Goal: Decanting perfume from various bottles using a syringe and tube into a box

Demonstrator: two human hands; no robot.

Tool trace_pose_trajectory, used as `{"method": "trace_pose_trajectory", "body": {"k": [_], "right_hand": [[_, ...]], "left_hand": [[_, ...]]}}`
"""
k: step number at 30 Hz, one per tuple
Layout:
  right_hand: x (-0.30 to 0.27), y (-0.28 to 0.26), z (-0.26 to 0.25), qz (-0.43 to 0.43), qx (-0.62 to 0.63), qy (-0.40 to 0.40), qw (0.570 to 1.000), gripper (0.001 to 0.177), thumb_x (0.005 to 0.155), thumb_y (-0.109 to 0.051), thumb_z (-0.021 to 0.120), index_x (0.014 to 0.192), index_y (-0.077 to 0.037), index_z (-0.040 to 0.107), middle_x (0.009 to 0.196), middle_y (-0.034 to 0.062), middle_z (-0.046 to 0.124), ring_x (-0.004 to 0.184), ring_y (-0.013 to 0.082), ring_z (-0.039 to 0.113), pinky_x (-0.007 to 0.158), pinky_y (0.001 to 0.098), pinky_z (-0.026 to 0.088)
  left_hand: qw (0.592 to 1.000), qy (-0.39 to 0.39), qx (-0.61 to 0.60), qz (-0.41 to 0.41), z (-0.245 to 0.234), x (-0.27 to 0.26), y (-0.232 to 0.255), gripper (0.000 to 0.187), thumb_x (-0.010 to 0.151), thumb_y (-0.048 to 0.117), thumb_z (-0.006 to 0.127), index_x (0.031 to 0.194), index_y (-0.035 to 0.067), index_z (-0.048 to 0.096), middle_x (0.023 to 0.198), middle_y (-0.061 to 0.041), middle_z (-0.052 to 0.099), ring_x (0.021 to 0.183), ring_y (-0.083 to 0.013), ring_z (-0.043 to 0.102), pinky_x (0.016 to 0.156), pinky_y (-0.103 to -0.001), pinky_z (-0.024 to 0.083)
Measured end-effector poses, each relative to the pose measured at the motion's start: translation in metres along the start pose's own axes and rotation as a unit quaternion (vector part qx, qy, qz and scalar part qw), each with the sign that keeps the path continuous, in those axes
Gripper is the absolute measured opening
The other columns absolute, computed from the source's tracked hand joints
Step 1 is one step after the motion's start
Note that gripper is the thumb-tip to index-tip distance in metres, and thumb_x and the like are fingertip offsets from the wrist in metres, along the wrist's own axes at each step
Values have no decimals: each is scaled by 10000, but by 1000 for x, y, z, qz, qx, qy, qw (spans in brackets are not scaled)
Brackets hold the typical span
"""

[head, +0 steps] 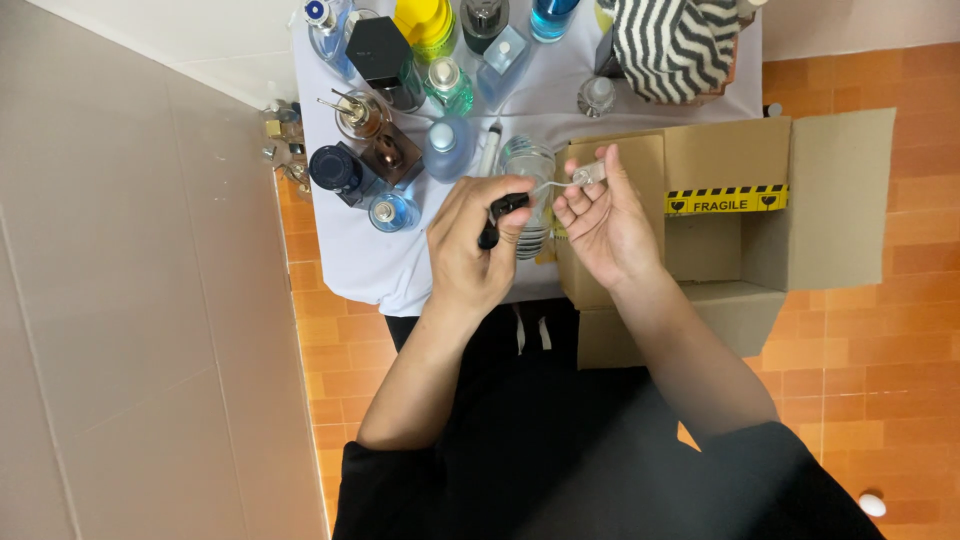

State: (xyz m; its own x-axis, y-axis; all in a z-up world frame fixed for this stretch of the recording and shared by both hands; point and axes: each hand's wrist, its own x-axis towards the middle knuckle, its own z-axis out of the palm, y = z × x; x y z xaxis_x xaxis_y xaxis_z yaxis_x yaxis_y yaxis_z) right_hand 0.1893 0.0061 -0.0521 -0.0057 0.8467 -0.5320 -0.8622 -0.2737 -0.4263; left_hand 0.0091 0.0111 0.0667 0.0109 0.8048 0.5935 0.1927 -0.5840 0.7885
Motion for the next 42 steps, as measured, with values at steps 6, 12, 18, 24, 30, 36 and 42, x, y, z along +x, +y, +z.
{"method": "trace_pose_trajectory", "body": {"k": [6, 12, 18, 24, 30, 36, 42], "right_hand": [[-5, 5, 8, -12, -3, -20, 1000, 206, 1013, -389, 654, 1102, -211, 709, 1049, 116, 789, 763, 164, 768, 723, 278, 626], [-8, 7, 3, -16, -24, 0, 1000, 182, 1006, -389, 663, 1082, -232, 715, 1023, 114, 793, 761, 171, 775, 703, 282, 623], [-4, 12, -1, -27, -39, 4, 999, 124, 1025, -367, 639, 1007, -246, 659, 1028, 121, 791, 793, 171, 770, 754, 300, 644], [-11, 11, 5, -73, -101, -30, 992, 302, 1022, -180, 633, 1260, -265, 468, 1120, 161, 738, 898, 215, 753, 841, 336, 634], [-20, 7, 19, -105, -132, -62, 984, 465, 973, -48, 634, 1320, -267, 414, 1169, 240, 706, 928, 300, 754, 856, 414, 634], [-23, 0, 25, -143, -168, -45, 974, 509, 968, -32, 639, 1348, -264, 392, 1159, 252, 700, 914, 295, 756, 821, 368, 637], [-12, 4, 13, -194, -216, -49, 956, 576, 971, -17, 634, 1390, -227, 299, 1154, 283, 681, 895, 308, 752, 808, 374, 649]], "left_hand": [[996, -45, -37, -66, 4, -9, 1, 179, 1014, 180, 624, 1135, 84, 713, 923, -132, 727, 802, -385, 704, 742, -438, 577], [995, -67, -24, -71, 10, -12, 6, 188, 1005, 154, 632, 1151, 69, 713, 931, -197, 725, 815, -475, 686, 742, -529, 570], [988, -111, -11, -103, 12, -13, 4, 193, 997, 108, 622, 1175, 81, 692, 983, -193, 726, 899, -476, 691, 798, -521, 556], [989, -104, -10, -104, 10, -12, 3, 207, 1008, 72, 588, 1192, 68, 685, 981, -201, 709, 908, -478, 687, 776, -511, 557], [989, -89, 8, -119, 3, -16, -1, 194, 989, 74, 616, 1160, 75, 707, 914, -182, 704, 858, -442, 695, 737, -490, 568], [988, -80, 22, -131, -1, -18, -6, 182, 985, 58, 611, 1137, 50, 712, 886, -173, 709, 833, -416, 702, 734, -477, 577], [984, -42, 27, -171, -6, -27, -21, 186, 997, 104, 603, 1134, 60, 720, 979, -188, 752, 931, -450, 712, 820, -510, 563]]}}
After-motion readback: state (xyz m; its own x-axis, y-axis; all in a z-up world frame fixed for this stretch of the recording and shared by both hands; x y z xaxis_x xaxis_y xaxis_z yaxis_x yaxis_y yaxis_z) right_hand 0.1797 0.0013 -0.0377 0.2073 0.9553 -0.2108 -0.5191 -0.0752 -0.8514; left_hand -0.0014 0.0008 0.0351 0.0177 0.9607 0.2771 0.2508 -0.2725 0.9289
